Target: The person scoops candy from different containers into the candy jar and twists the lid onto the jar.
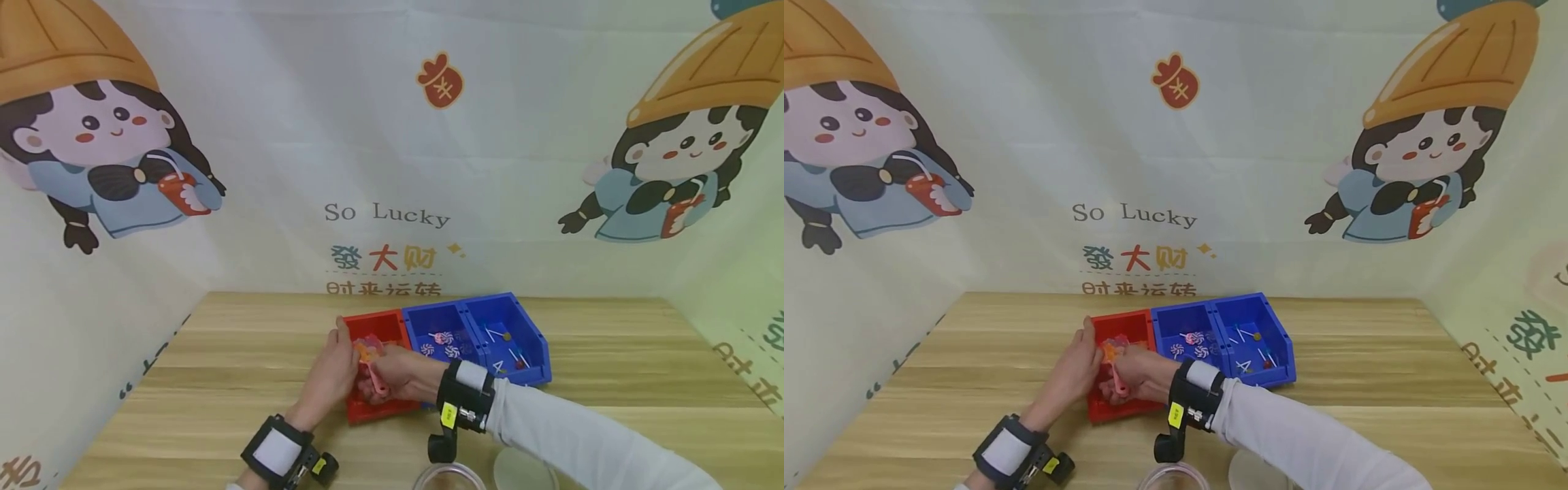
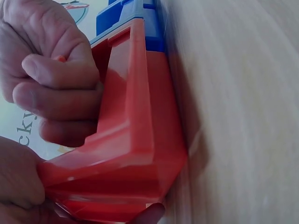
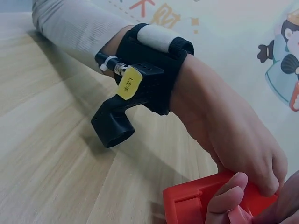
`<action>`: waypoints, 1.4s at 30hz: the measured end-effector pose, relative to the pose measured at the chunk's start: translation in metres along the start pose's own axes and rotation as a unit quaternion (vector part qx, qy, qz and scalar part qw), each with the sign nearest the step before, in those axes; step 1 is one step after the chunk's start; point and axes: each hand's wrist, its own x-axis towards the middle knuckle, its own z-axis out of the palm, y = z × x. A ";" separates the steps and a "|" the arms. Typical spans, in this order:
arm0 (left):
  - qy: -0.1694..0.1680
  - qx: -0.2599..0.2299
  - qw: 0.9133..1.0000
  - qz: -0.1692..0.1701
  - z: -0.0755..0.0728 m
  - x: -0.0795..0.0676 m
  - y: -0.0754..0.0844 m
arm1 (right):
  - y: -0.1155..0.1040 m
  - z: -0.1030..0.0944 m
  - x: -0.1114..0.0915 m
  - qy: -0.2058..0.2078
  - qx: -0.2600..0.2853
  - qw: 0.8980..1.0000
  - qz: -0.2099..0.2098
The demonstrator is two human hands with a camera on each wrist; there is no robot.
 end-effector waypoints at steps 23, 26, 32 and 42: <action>-0.018 -0.033 0.999 0.011 -0.005 0.001 -0.004 | 0.002 -0.032 -0.042 -0.003 -0.070 0.995 -0.063; -0.015 -0.031 0.999 0.015 -0.007 0.002 -0.006 | 0.002 -0.038 -0.049 -0.020 -0.070 0.994 -0.077; -0.031 -0.049 0.998 -0.016 -0.009 0.001 -0.005 | 0.000 -0.053 -0.065 -0.042 -0.068 0.993 -0.092; 0.040 0.038 0.997 0.062 -0.018 -0.040 0.003 | 0.007 -0.076 -0.095 -0.049 -0.082 0.991 -0.097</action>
